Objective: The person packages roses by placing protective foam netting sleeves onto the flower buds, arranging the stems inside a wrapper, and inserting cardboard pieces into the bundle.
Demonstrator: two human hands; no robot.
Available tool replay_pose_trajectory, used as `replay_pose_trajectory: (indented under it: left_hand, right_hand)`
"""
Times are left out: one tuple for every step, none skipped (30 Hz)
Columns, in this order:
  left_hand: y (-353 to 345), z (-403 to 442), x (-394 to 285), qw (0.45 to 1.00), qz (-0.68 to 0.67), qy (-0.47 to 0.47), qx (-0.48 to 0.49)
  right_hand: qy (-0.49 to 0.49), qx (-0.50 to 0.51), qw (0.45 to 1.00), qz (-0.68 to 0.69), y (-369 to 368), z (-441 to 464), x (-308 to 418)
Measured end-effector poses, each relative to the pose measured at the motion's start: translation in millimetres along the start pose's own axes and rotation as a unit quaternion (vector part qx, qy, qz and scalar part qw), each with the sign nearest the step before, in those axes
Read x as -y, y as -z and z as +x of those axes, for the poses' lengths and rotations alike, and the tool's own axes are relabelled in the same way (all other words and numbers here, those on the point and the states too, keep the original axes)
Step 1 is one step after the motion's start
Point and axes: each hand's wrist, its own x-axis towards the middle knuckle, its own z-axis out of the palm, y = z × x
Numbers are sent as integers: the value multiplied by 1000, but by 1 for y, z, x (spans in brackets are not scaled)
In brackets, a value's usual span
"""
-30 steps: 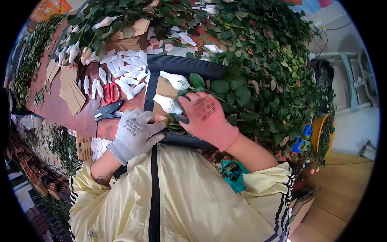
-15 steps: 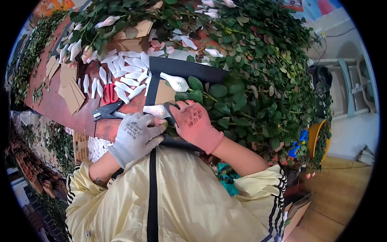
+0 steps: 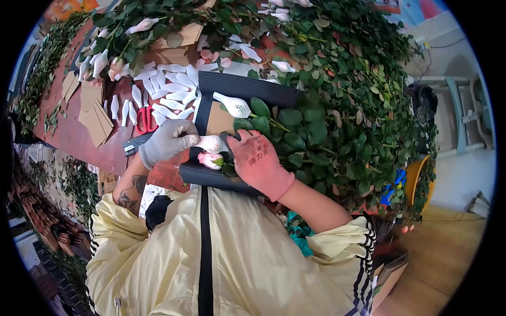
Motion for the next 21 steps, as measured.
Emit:
replay_pose_trajectory:
  left_hand:
    - [1,1,-2,1000,-1,1,5]
    - [2,-1,-5,1000,20,-12,-10]
    - [2,-3,-9,999,41,-24,-25]
    - [3,-3,-13,1000,10,-4,-20]
    - [6,-6,-11,1000,11,0,-14]
    - [11,-9,-8,1000,26,-7,-15]
    - [16,-9,-6,999,42,-17,-13]
    - [15,-12,-4,1000,-7,5,-3]
    - [13,-14,0,1000,-4,3,11]
    - [11,-16,5,1000,-28,0,-6]
    - [11,-17,9,998,-53,-1,-24]
    - [15,-18,12,998,-57,3,-23]
    - [20,-20,12,998,-54,4,-13]
    - [27,-24,12,997,-41,10,-58]
    - [39,-29,14,994,-28,15,-102]
    - [61,-39,24,989,-43,49,-132]
    - [83,-51,34,981,-59,83,-164]
    - [92,-57,36,976,-9,131,-175]
    - [88,-63,32,952,216,37,-213]
    - [78,-64,3,924,317,-6,-215]
    - [62,-63,-34,884,414,-44,-214]
  right_hand:
    - [-3,-5,1000,3,1,1,0]
    - [-6,-8,1000,8,2,0,1]
    - [-11,-5,1000,13,1,0,1]
    - [-14,4,1000,14,0,2,0]
    - [-19,12,1000,16,-1,4,0]
    - [-17,-10,1000,18,0,4,1]
    - [-28,-13,999,22,0,4,1]
    - [-12,-25,999,26,0,4,1]
    - [3,-36,999,29,0,4,1]
    - [1,-50,998,40,3,6,1]
    - [-11,-54,998,41,9,7,2]
    - [-33,24,998,50,14,7,4]
    - [-52,102,992,60,16,8,3]
    - [-45,90,992,71,8,8,-1]
    - [-54,84,992,76,6,7,-2]
    - [-51,80,993,75,8,7,-1]
    - [-46,77,993,73,8,6,-1]
    - [-48,73,993,75,6,3,-1]
    - [-31,47,997,50,1,0,-1]
    - [-13,21,999,25,-1,1,-2]
    - [-8,19,999,28,-1,2,-2]
